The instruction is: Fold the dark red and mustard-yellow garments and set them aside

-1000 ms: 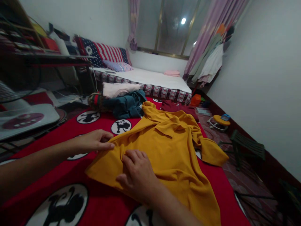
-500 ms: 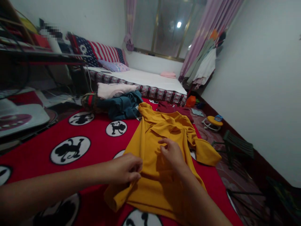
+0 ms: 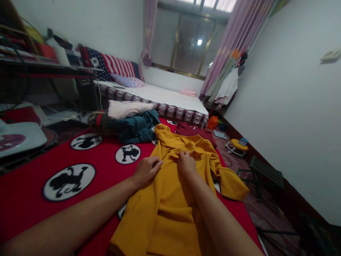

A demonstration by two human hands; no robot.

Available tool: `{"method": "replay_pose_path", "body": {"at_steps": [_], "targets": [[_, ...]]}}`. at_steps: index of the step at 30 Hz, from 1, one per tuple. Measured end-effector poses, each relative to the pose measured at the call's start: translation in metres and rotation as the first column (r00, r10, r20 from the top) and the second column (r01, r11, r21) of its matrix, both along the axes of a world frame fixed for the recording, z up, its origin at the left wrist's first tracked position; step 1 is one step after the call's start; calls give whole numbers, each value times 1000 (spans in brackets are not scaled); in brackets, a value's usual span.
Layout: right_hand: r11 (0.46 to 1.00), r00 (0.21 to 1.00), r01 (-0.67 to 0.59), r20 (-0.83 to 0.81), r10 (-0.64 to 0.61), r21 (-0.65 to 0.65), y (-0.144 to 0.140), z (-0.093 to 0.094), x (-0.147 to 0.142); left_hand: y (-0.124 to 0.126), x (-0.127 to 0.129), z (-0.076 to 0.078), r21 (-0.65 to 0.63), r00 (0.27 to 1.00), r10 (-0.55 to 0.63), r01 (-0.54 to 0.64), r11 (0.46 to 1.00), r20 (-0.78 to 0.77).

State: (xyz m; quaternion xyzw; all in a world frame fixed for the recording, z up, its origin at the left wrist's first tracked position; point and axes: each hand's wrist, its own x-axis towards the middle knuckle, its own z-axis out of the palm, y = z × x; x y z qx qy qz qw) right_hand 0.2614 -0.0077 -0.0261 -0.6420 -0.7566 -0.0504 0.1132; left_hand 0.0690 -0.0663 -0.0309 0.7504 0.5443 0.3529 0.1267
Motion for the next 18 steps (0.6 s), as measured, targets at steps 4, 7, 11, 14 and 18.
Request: {"method": "replay_pose_path", "body": {"at_steps": [4,7,11,14,18], "targets": [[997,1000,5,-16,-3,76,16,24,30,2,-4,-11,-15,1000,-13,13,1000,-7],[945,973,231,-37,-229,234,27,50,71,2,-1,-12,-47,1000,-22,22,999,2],[880,843,473,312,-438,-42,43,77,100,5,3,-12,-65,1000,-19,20,998,24],[919,841,394,406,-357,-9,57,84,76,8,3,-12,-80,999,-12,16,997,50],[988,972,152,180,-151,10,81,67,17,7,1,-14,-105,995,-13,23,994,100]]}}
